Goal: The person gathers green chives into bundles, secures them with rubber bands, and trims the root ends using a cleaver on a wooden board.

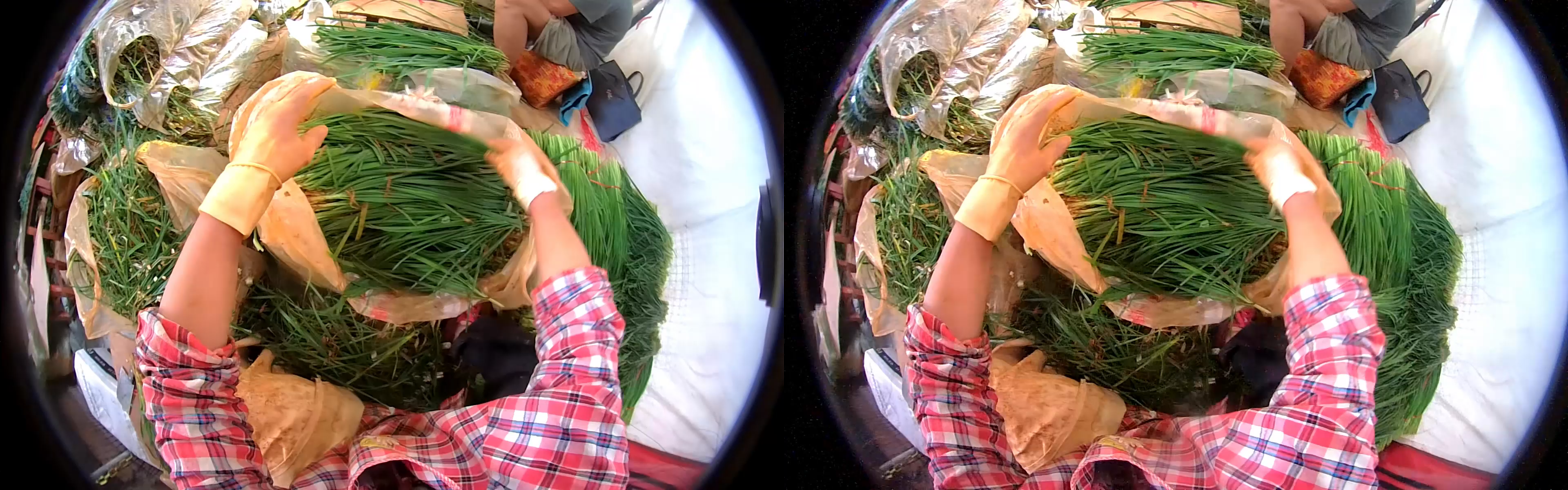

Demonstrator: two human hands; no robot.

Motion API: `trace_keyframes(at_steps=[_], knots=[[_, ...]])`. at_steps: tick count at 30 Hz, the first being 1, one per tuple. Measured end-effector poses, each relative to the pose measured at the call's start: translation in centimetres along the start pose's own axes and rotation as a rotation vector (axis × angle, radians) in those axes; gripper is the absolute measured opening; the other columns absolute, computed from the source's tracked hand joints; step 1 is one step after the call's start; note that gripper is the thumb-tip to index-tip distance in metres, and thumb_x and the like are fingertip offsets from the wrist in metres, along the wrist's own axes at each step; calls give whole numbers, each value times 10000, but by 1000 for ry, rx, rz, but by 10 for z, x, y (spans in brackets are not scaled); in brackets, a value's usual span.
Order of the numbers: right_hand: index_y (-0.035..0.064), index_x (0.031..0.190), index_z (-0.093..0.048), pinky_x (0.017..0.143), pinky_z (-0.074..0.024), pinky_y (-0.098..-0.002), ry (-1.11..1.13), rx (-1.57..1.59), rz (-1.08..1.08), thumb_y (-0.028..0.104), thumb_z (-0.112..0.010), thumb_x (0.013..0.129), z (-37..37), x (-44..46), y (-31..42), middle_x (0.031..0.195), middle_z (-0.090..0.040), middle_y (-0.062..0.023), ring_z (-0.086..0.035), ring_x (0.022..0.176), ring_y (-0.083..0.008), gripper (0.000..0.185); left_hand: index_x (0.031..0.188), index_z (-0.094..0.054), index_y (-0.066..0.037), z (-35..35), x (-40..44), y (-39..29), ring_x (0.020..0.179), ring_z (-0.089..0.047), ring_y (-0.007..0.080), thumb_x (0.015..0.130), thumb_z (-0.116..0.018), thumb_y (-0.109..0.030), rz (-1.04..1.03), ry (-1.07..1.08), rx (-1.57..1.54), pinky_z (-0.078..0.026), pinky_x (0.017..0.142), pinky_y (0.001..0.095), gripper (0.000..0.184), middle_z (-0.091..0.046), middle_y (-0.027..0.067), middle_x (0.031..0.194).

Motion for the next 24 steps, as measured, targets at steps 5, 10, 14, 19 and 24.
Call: trace_keyframes(at_steps=[5,10,14,19,24], knots=[[20,1010,-621,583,-462,-234,-244,847,-382,51,-522,886,87,2,-7,806,-615,-43,-534,661,-98,162,1226,-520,-131,-6,-6,-22,1158,-475,294,692,-677,-67,-1,71,-190,-366,992,382,561,-548,116,1213],[65,1102,-595,558,-442,-203,-64,1130,-172,186,-594,888,74,-26,12,829,-633,-32,-508,589,-73,246,1244,-516,-152,-19,-21,-45,1119,-507,312,760,-640,-107,158,197,-322,-384,958,377,502,-575,129,1177],[110,1215,-558,597,-457,-221,205,863,-77,388,-596,860,67,-66,56,893,-641,-31,-534,656,-98,453,1211,-538,-139,-29,-25,-49,1094,-530,317,766,-630,-131,233,289,-383,-410,931,377,455,-593,130,1151],[214,1286,-482,915,-438,-411,463,11,250,526,-711,663,-5,-106,71,1211,-552,-135,-532,1103,-321,733,1195,-542,-128,-39,-28,-23,1109,-522,306,745,-649,-136,260,551,-147,-412,935,375,462,-577,113,1178],[99,1347,-371,1006,-355,-408,55,-69,271,335,-846,478,3,-79,8,1297,-463,-148,-450,1174,-344,1018,1323,-438,-122,-34,11,34,1111,-532,252,740,-680,-139,264,39,-598,-404,965,335,631,-550,144,1219]])
Point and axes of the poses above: each hand's wrist, its own x-axis towards the middle knuckle, its own z-axis out of the back of the hand, y = z × x, the point moved 2 cm from there along x, towards the middle knuckle
